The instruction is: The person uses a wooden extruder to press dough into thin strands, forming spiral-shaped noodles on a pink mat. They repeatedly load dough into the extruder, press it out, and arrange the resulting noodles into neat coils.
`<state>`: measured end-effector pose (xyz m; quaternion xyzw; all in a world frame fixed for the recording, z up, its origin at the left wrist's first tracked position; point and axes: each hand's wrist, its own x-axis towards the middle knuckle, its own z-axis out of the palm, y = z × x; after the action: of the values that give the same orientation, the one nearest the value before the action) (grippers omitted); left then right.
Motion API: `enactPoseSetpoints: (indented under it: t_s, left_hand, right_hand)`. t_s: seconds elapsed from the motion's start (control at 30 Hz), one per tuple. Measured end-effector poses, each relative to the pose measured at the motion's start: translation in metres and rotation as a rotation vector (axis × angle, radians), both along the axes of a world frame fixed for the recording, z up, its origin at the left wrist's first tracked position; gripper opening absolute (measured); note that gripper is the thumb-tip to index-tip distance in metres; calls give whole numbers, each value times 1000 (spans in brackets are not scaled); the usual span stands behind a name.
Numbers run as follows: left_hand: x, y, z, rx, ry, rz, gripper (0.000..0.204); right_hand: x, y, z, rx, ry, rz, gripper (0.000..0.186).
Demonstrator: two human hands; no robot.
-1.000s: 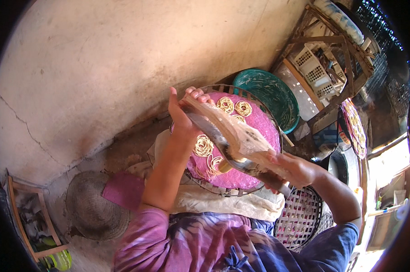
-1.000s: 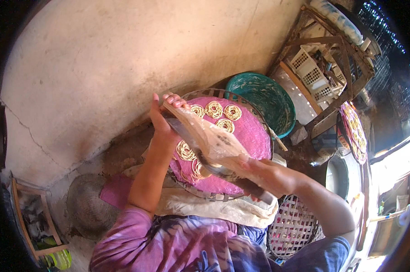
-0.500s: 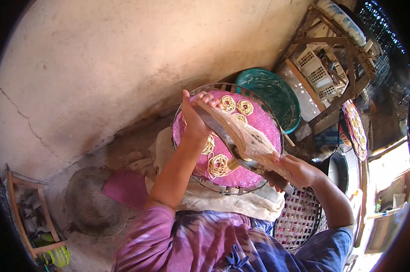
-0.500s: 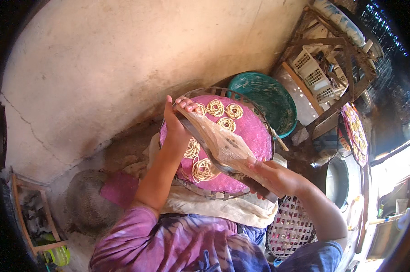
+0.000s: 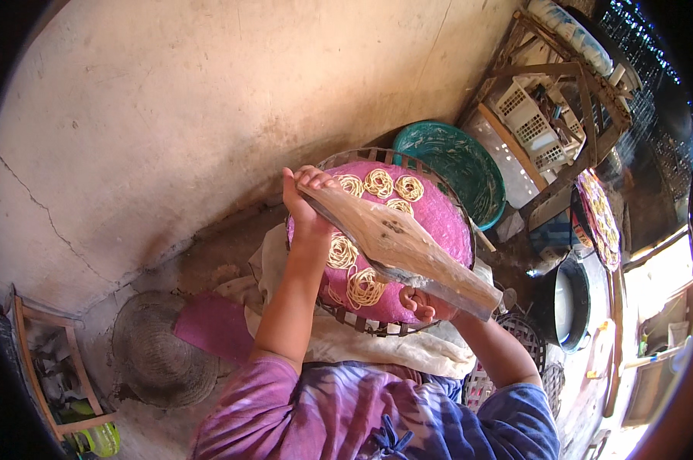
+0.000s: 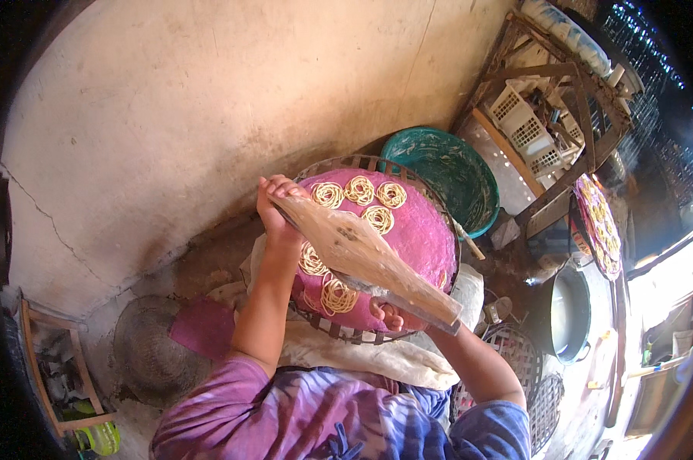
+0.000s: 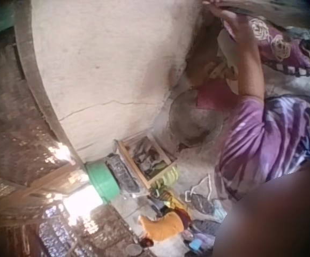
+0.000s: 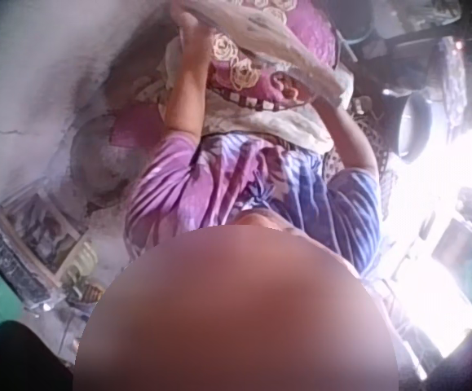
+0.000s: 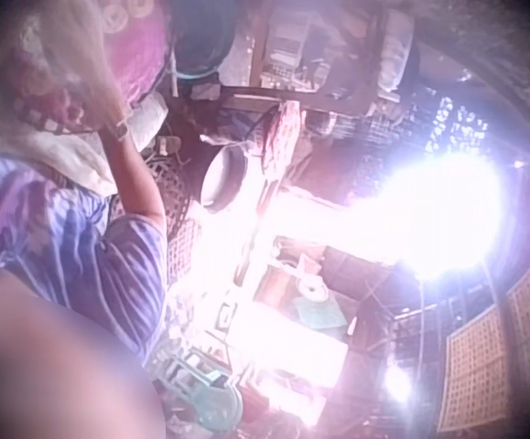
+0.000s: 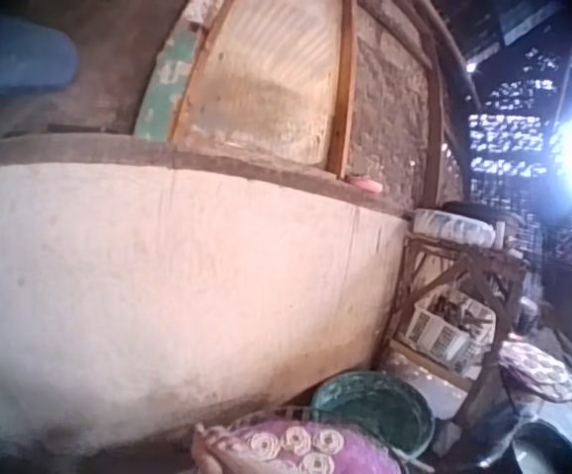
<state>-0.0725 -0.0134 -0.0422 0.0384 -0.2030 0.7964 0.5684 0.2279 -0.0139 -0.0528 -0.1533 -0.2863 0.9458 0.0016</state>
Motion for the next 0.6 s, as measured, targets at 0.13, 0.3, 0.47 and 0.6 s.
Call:
enactPoseSetpoints:
  t_s: [0.13, 0.3, 0.47, 0.6]
  left_hand:
    - [-15, 3, 15, 60, 34, 24, 36]
    - [-21, 11, 56, 157, 147, -68, 47]
    - [-4, 35, 65, -118, 398, 70, 63]
    - [24, 55, 44, -510, 206, -116, 64]
  right_hand:
    - [-8, 6, -8, 848, -449, 154, 63]
    - [-21, 10, 69, 1101, -232, 63, 65]
    - [12, 30, 145, 667, -515, 59, 70]
    - [15, 32, 144, 822, -646, -13, 66]
